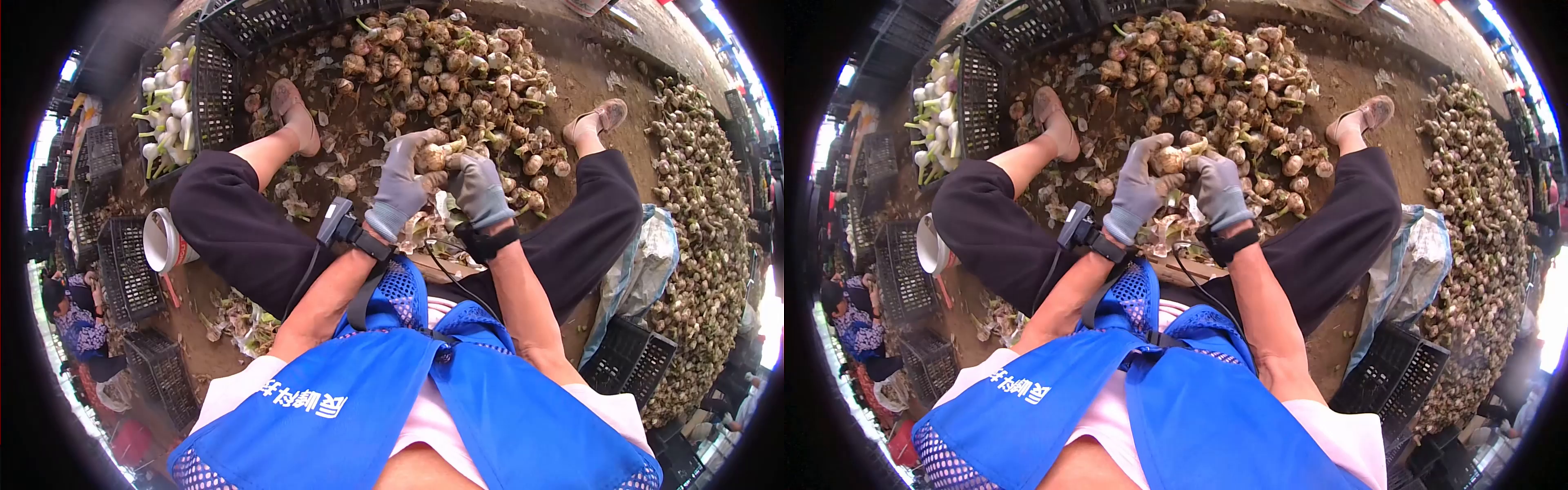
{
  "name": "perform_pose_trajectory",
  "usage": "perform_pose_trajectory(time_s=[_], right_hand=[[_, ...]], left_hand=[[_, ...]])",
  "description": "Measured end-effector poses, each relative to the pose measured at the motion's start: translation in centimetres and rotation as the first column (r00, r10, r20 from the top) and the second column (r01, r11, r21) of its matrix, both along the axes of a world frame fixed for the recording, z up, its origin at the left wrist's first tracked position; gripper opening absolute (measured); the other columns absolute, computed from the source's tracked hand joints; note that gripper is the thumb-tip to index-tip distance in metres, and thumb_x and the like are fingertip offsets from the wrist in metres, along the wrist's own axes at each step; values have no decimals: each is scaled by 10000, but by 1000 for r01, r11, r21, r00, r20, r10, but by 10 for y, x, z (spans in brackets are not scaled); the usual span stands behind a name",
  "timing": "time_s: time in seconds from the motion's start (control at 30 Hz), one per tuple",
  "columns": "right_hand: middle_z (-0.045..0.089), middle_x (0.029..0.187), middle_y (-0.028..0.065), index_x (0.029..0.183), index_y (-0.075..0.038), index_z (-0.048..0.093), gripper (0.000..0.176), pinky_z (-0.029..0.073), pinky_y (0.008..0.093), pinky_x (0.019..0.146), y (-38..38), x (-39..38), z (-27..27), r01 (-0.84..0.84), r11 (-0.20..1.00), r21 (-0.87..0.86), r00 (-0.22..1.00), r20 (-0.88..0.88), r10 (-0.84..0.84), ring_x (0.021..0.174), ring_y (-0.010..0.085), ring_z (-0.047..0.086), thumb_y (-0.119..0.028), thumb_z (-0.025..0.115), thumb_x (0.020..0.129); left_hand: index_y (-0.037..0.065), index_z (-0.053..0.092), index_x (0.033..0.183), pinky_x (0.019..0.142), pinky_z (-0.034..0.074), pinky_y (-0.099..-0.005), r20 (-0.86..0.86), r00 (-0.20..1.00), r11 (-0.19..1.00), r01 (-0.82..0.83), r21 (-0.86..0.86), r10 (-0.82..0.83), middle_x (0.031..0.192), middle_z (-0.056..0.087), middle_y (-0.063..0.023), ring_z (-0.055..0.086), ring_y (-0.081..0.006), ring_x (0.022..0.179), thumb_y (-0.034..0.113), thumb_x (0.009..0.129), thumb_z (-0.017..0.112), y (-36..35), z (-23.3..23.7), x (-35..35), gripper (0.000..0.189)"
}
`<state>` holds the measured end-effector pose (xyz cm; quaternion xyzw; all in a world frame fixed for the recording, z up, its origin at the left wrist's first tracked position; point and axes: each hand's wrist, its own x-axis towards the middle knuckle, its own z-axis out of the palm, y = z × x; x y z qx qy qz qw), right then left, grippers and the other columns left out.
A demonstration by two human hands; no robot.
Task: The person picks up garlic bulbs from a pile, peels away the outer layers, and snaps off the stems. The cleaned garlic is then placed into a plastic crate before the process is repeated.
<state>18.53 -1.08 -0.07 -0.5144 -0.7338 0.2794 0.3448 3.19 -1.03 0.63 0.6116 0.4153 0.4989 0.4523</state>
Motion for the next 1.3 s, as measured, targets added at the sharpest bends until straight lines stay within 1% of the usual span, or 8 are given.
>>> perform_pose_trajectory(time_s=[0.17,0.3,0.43,0.63,0.73,0.9,1.0,1.3], right_hand=[[631,728,69,846,-31,639,191,459,231,577,6,-35,-24,68,821,-567,688,-570,-450,646,117,580,9,502,719],[628,768,28,854,29,621,199,473,263,635,11,-43,-27,233,938,-255,934,-210,-290,675,152,577,-2,500,699],[604,889,58,1001,5,569,259,488,270,737,1,-20,-10,-284,732,-619,516,-742,-428,760,132,574,-14,525,746],[601,806,38,837,31,597,128,492,250,630,-5,-11,-30,-527,689,-498,159,-854,-496,677,104,566,8,487,776],[601,786,46,798,40,608,139,483,254,593,-4,-5,-15,-211,969,-126,959,-218,180,632,104,552,-8,484,758],[607,751,53,820,35,617,150,483,225,617,-6,-1,15,-288,889,-356,909,-394,137,651,108,573,-12,499,740],[629,716,58,795,42,629,134,480,214,585,-7,-14,18,-252,749,-612,661,-675,-329,625,106,579,60,540,696],[615,677,130,783,-8,647,163,453,270,586,5,0,-7,28,907,-421,937,-304,-170,636,168,578,25,525,681]], left_hand=[[132,512,1108,396,408,-181,435,838,634,144,-760,331,791,587,-13,552,-102,561,370,901,438,3,-13,-20,323],[211,546,1031,309,335,-194,492,740,432,298,-851,459,686,591,-13,506,-120,427,524,878,353,9,-12,-18,398],[180,552,1036,297,338,-191,226,938,434,94,-896,264,741,590,-11,540,-122,509,546,886,310,13,-2,-23,464],[2,440,1187,684,445,-216,-447,845,945,-186,270,295,984,540,-39,503,-88,810,315,935,403,5,-28,-4,404],[6,459,1161,675,427,-169,312,946,965,-8,-261,92,971,520,-39,481,-59,799,253,939,399,-1,4,-3,338],[41,509,1069,328,407,-224,631,759,644,402,-651,164,842,565,-50,549,-102,570,293,938,386,10,-7,-39,309],[28,552,979,578,479,-232,149,961,901,-155,-405,232,871,573,-49,557,-115,675,245,897,502,24,-20,-23,237],[-44,557,983,714,501,-273,423,898,884,94,-458,124,893,611,-109,590,-157,784,157,916,410,9,-20,-32,258]])
